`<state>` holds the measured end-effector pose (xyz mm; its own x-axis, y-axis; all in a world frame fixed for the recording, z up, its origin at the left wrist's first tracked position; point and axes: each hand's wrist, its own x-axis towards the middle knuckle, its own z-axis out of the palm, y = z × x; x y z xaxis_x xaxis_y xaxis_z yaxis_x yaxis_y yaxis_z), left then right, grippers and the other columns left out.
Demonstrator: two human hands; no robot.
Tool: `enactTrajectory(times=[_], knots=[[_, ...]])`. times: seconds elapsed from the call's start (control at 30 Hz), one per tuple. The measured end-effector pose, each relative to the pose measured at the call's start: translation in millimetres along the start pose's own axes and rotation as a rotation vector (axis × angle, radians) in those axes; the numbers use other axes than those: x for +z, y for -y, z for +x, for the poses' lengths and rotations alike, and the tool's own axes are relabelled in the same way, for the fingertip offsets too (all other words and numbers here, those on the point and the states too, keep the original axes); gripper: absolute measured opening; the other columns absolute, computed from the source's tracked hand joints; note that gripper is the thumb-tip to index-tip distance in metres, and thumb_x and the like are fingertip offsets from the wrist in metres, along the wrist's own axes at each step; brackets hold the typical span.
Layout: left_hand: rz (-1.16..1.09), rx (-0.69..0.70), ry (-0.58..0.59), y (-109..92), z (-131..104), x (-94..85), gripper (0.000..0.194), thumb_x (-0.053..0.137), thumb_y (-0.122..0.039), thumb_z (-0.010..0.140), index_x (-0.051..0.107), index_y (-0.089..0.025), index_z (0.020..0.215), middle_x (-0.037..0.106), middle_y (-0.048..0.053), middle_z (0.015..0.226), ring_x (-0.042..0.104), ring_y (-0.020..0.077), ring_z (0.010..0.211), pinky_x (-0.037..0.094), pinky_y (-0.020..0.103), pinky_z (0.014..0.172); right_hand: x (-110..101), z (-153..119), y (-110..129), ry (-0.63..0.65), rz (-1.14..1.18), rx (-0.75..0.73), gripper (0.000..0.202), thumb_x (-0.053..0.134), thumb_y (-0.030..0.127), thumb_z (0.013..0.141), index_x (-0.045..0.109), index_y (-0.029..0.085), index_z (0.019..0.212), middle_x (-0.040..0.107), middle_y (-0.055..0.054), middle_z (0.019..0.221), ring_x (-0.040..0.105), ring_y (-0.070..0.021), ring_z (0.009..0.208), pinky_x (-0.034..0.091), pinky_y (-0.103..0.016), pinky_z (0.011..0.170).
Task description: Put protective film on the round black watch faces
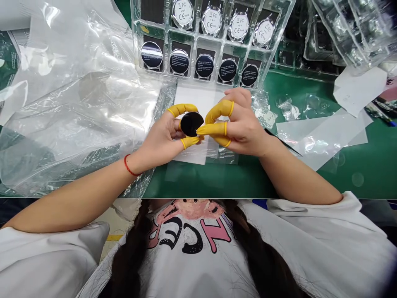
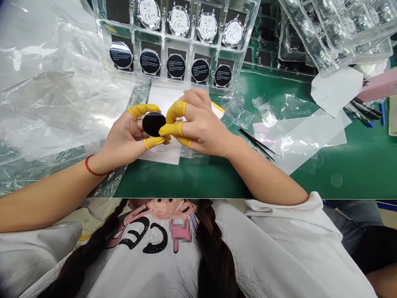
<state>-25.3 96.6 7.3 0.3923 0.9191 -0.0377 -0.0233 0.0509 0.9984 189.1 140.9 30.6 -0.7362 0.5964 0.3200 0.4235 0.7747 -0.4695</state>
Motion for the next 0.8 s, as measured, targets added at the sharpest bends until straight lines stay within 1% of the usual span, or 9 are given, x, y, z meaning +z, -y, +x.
enactTrajectory(times=[0.07,0.17,0.23,0.33,0.4,0.6,0.7,0.8], knots=[[0.010,0.004,-0.005,-2,-1,-0.2,0.058,0.079,-0.036,0.076,0.045,-0.026,0.122,0.070,-0.001,0.092,0.075,0.0186,0.083,0.064,0.039,0.080,-4,0,-4,-0.049,-0.009,0.008,0.025,0.051,0.048,0.095,0.072,0.037,0.088,0.065,-0.002,0.092,0.060,-0.0228,0.100,0.040,-0.058,0.102],[0.028,0.007,-0.022,-4,-1,1.2,0.059,0.079,-0.035,0.076,0.045,-0.025,0.123,0.071,-0.001,0.090,0.075,0.0188,0.083,0.065,0.039,0.082,-5,1,-1,-0.177,-0.018,0.117,0.027,0.046,0.043,0.098,0.072,0.036,0.096,0.066,-0.005,0.095,0.059,-0.0245,0.102,0.044,-0.056,0.099],[0.042,0.011,-0.015,-4,-2,2.8,0.058,0.078,-0.035,0.076,0.045,-0.025,0.123,0.070,-0.001,0.088,0.076,0.0189,0.083,0.065,0.039,0.082,-2,4,4,-0.219,-0.011,0.178,0.027,0.045,0.043,0.098,0.071,0.036,0.101,0.067,-0.007,0.097,0.058,-0.0256,0.102,0.046,-0.055,0.097],[0.044,0.009,0.003,0,-2,5.2,0.059,0.079,-0.035,0.076,0.045,-0.025,0.123,0.070,-0.002,0.088,0.075,0.0195,0.084,0.065,0.040,0.083,5,8,10,-0.177,-0.037,0.158,0.028,0.044,0.044,0.098,0.071,0.034,0.100,0.066,-0.007,0.097,0.058,-0.0257,0.104,0.045,-0.055,0.097],[0.036,0.002,-0.006,3,-1,5.8,0.059,0.080,-0.035,0.075,0.045,-0.025,0.122,0.070,-0.002,0.088,0.075,0.0198,0.084,0.065,0.041,0.083,11,9,12,-0.151,-0.072,0.136,0.030,0.043,0.046,0.099,0.070,0.033,0.099,0.066,-0.006,0.097,0.058,-0.0250,0.104,0.043,-0.056,0.098],[0.065,0.021,-0.063,11,3,0.5,0.065,0.081,-0.043,0.074,0.043,-0.028,0.125,0.070,-0.002,0.091,0.074,0.0181,0.083,0.064,0.037,0.080,23,-1,13,-0.160,-0.099,0.138,0.030,0.044,0.052,0.097,0.068,0.035,0.101,0.065,-0.005,0.099,0.058,-0.0248,0.103,0.042,-0.058,0.099],[0.086,0.041,-0.087,12,5,-4.3,0.067,0.081,-0.047,0.072,0.044,-0.027,0.125,0.070,0.000,0.095,0.073,0.0177,0.086,0.063,0.035,0.079,26,-6,16,-0.156,-0.101,0.094,0.025,0.046,0.048,0.097,0.067,0.036,0.101,0.065,-0.004,0.099,0.057,-0.0242,0.102,0.040,-0.057,0.101],[0.108,0.072,-0.125,14,6,-7.8,0.071,0.082,-0.051,0.070,0.045,-0.026,0.125,0.070,0.001,0.098,0.072,0.0175,0.088,0.062,0.033,0.077,31,-10,17,-0.168,-0.114,0.052,0.021,0.048,0.040,0.097,0.067,0.037,0.104,0.065,-0.004,0.098,0.056,-0.0234,0.101,0.039,-0.057,0.103]])
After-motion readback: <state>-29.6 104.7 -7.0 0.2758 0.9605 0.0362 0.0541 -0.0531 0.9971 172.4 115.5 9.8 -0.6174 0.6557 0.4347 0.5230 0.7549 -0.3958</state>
